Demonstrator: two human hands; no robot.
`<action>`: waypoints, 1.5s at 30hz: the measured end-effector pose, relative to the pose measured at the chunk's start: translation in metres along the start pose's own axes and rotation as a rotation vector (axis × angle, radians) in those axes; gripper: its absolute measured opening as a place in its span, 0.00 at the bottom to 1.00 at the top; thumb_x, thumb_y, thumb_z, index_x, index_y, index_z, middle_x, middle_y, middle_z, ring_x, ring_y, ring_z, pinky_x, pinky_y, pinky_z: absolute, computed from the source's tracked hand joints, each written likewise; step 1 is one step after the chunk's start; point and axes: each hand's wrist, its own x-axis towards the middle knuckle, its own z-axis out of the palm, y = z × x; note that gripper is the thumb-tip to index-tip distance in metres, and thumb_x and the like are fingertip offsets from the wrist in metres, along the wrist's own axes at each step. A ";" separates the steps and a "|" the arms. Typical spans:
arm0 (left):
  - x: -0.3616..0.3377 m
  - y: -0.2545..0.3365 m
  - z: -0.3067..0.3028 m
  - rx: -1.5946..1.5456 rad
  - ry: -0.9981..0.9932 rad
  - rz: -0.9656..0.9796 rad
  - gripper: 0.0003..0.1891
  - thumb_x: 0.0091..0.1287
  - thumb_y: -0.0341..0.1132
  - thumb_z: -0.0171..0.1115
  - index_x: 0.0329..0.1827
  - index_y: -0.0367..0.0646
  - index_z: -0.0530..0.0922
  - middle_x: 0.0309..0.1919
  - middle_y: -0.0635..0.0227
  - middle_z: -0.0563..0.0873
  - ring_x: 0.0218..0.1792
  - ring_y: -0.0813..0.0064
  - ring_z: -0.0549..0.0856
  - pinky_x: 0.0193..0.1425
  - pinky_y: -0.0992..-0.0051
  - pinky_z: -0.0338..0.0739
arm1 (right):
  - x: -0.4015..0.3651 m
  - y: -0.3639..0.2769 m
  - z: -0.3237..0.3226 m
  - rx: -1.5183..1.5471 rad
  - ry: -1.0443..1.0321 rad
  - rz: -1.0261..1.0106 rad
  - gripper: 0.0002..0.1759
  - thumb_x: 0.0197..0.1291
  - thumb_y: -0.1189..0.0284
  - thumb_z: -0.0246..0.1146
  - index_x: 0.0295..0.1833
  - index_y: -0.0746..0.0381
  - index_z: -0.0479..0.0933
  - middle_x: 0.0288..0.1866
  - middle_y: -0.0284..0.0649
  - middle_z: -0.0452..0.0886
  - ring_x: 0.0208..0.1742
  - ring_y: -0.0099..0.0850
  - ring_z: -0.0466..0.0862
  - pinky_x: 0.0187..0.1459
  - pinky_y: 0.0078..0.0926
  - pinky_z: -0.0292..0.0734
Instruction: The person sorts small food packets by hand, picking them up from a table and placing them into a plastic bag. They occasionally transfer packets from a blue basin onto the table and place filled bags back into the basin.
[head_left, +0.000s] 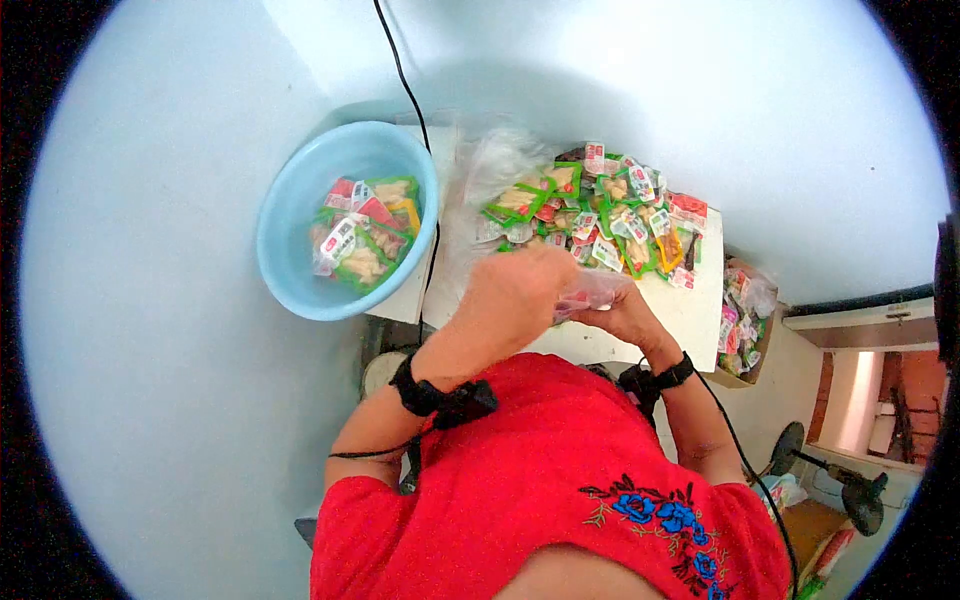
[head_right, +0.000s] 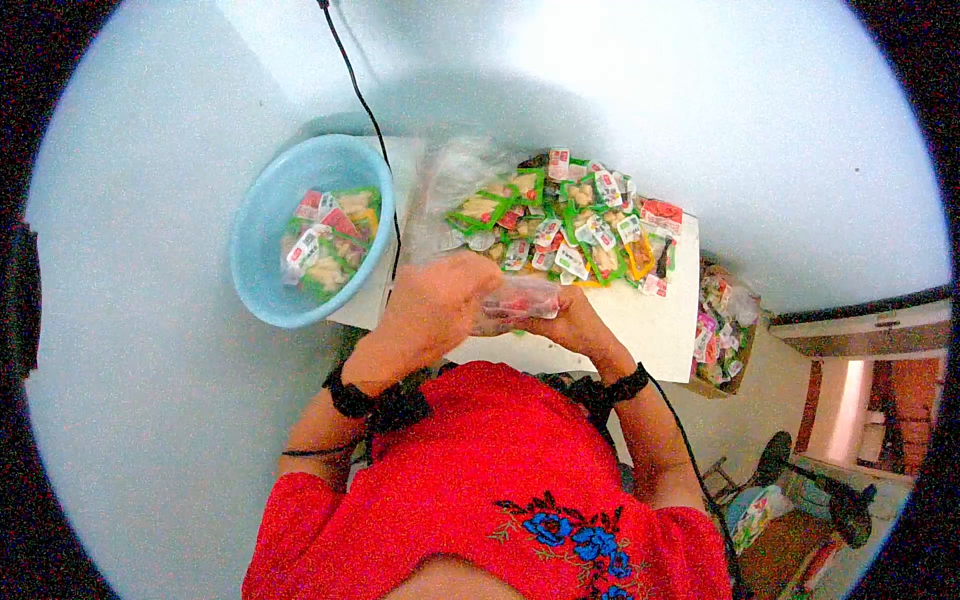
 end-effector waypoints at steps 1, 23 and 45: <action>0.002 -0.001 -0.003 0.014 0.019 -0.001 0.05 0.61 0.32 0.57 0.37 0.43 0.78 0.30 0.60 0.83 0.33 0.56 0.83 0.35 0.61 0.77 | -0.001 0.001 -0.002 -0.005 -0.021 0.022 0.18 0.53 0.74 0.71 0.50 0.61 0.80 0.42 0.32 0.85 0.46 0.23 0.81 0.52 0.26 0.76; -0.062 -0.060 0.080 -1.683 -0.048 -0.962 0.21 0.69 0.41 0.60 0.60 0.37 0.75 0.46 0.68 0.84 0.46 0.77 0.82 0.47 0.76 0.79 | 0.008 0.001 -0.012 0.312 -0.058 0.106 0.16 0.54 0.76 0.69 0.50 0.60 0.79 0.35 0.28 0.81 0.35 0.18 0.79 0.36 0.19 0.76; -0.058 -0.097 -0.046 -1.551 0.645 -0.744 0.23 0.71 0.37 0.55 0.67 0.42 0.66 0.63 0.60 0.75 0.63 0.62 0.75 0.67 0.57 0.71 | 0.038 0.001 -0.026 0.319 0.162 0.203 0.24 0.65 0.64 0.61 0.60 0.69 0.72 0.45 0.44 0.82 0.40 0.30 0.84 0.41 0.26 0.82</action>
